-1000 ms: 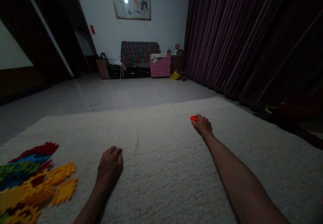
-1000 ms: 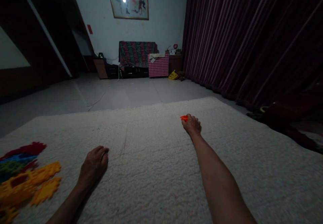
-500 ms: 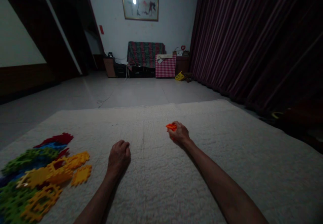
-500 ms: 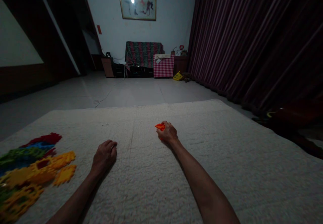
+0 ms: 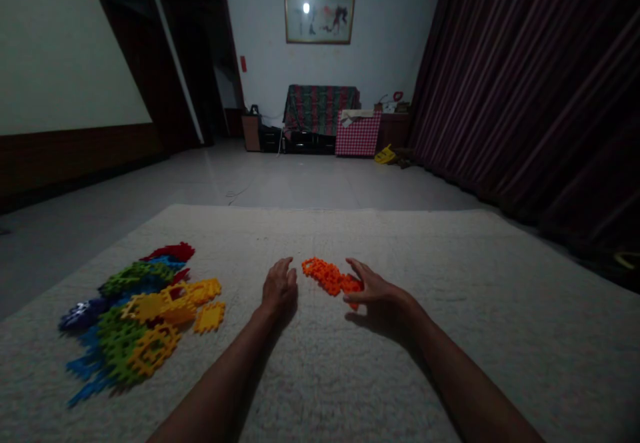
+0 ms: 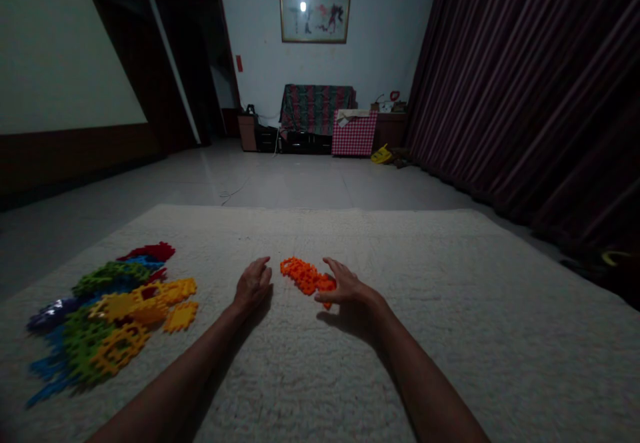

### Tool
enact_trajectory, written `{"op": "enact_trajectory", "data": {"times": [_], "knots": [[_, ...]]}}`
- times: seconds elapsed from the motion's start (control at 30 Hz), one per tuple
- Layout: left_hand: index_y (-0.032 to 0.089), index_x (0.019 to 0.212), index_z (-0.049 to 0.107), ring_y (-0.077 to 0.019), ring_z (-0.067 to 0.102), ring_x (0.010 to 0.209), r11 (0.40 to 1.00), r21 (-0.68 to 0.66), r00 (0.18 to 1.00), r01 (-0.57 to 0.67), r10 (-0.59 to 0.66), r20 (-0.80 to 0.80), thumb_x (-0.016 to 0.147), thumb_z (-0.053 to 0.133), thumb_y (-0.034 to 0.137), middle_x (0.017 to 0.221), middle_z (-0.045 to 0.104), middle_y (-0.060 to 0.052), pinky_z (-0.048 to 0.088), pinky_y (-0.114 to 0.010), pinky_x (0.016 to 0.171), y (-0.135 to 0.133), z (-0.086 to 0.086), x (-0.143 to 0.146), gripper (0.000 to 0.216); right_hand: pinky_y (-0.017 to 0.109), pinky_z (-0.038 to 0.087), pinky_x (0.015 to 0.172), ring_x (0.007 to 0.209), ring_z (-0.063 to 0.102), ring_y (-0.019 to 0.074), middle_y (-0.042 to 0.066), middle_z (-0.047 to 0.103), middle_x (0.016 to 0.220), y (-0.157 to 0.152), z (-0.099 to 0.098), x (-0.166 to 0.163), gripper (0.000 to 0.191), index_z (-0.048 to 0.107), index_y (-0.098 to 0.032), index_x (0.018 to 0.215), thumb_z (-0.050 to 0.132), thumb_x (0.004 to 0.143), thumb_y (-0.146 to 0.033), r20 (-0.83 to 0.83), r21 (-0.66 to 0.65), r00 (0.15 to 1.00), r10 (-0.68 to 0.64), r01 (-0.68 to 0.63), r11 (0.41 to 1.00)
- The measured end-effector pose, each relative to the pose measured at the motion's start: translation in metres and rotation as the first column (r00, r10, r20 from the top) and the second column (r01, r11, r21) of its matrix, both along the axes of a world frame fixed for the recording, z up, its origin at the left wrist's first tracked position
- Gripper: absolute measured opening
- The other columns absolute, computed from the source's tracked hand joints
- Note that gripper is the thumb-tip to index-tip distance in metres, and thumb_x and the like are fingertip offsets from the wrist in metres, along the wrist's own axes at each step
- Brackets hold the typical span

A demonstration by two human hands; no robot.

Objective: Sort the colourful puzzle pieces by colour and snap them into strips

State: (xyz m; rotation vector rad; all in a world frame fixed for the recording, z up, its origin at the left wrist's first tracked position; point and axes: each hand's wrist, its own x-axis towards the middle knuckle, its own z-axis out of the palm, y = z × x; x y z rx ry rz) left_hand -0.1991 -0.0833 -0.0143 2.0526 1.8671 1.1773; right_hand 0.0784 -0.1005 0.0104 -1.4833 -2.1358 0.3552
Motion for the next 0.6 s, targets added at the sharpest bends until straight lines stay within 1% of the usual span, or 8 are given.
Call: {"op": "enact_trajectory", "data": {"times": [0.07,0.1,0.17,0.2,0.3,0.4,0.5,0.6], "knots": [[0.013,0.128,0.058,-0.0255,0.058,0.122,0.998,-0.026,0.999,0.053,-0.054,-0.005,0.092,0.045,0.024,0.129,0.064,-0.017,0.046,-0.042,0.106,0.007,0.005,0.019,0.040,0.056,0.026,0.118,0.148,0.028,0.0357,0.015,0.034,0.159,0.000,-0.002,-0.005,0.101,0.039,-0.024,0.152,0.082,0.061,-0.038,0.067,-0.139,0.996,0.063,-0.053,0.989],[0.015,0.128,0.058,-0.0263,0.052,0.129,0.997,-0.012,0.997,0.076,-0.076,-0.029,0.091,0.048,0.025,0.135,0.060,-0.016,0.042,-0.043,0.109,0.009,0.007,0.029,0.040,0.060,0.019,0.119,0.151,0.021,0.0375,0.017,0.030,0.162,0.002,-0.002,-0.010,0.105,0.034,-0.022,0.154,0.080,0.062,-0.041,0.089,-0.196,0.993,0.077,-0.058,0.979],[0.019,0.127,0.059,-0.0272,0.048,0.132,0.993,-0.043,0.991,0.110,-0.113,-0.076,0.092,0.049,0.029,0.137,0.058,-0.015,0.038,-0.046,0.111,0.013,0.010,0.046,0.038,0.062,0.012,0.120,0.153,0.013,0.0386,0.018,0.024,0.164,0.007,-0.001,-0.021,0.109,0.026,-0.021,0.157,0.078,0.064,-0.046,0.119,-0.243,0.991,0.062,-0.031,0.970],[0.019,0.128,0.059,-0.0272,0.048,0.131,0.991,-0.079,0.989,0.109,-0.116,-0.088,0.093,0.047,0.030,0.135,0.059,-0.014,0.037,-0.046,0.111,0.014,0.011,0.053,0.038,0.061,0.011,0.120,0.153,0.013,0.0383,0.018,0.023,0.164,0.009,-0.001,-0.027,0.109,0.024,-0.021,0.158,0.076,0.066,-0.047,0.125,-0.232,0.991,0.051,-0.021,0.972],[0.019,0.131,0.057,-0.0247,0.051,0.127,0.974,-0.163,0.981,0.154,-0.171,-0.092,0.097,0.042,0.031,0.132,0.061,-0.013,0.036,-0.044,0.111,0.014,0.013,0.062,0.039,0.056,0.020,0.119,0.148,0.028,0.0363,0.019,0.035,0.158,0.010,-0.004,-0.039,0.100,0.029,-0.016,0.155,0.070,0.069,-0.045,0.119,-0.137,0.992,0.036,-0.020,0.990],[0.019,0.131,0.058,-0.0224,0.052,0.126,0.960,-0.193,0.975,0.203,-0.216,-0.051,0.096,0.045,0.031,0.133,0.061,-0.011,0.037,-0.040,0.113,0.008,0.013,0.059,0.040,0.049,0.031,0.115,0.136,0.045,0.0338,0.020,0.050,0.145,0.008,-0.012,-0.052,0.083,0.039,-0.013,0.149,0.063,0.074,-0.038,0.056,-0.010,0.998,0.039,-0.039,0.999],[0.019,0.129,0.061,-0.0224,0.055,0.122,0.951,-0.213,0.973,0.223,-0.232,-0.016,0.093,0.050,0.031,0.128,0.064,-0.011,0.040,-0.038,0.111,-0.005,0.016,0.052,0.039,0.048,0.039,0.108,0.122,0.055,0.0327,0.017,0.060,0.132,0.004,-0.019,-0.069,0.073,0.044,-0.018,0.144,0.058,0.074,-0.031,-0.008,0.068,1.000,0.026,-0.025,0.997],[0.019,0.128,0.063,-0.0226,0.057,0.117,0.957,-0.208,0.979,0.203,-0.203,0.020,0.092,0.050,0.031,0.121,0.065,-0.011,0.042,-0.037,0.109,-0.021,0.020,0.044,0.040,0.048,0.044,0.101,0.115,0.059,0.0322,0.014,0.062,0.125,-0.002,-0.021,-0.088,0.069,0.046,-0.024,0.141,0.056,0.072,-0.028,-0.041,0.077,0.999,0.031,-0.027,0.997]]}}
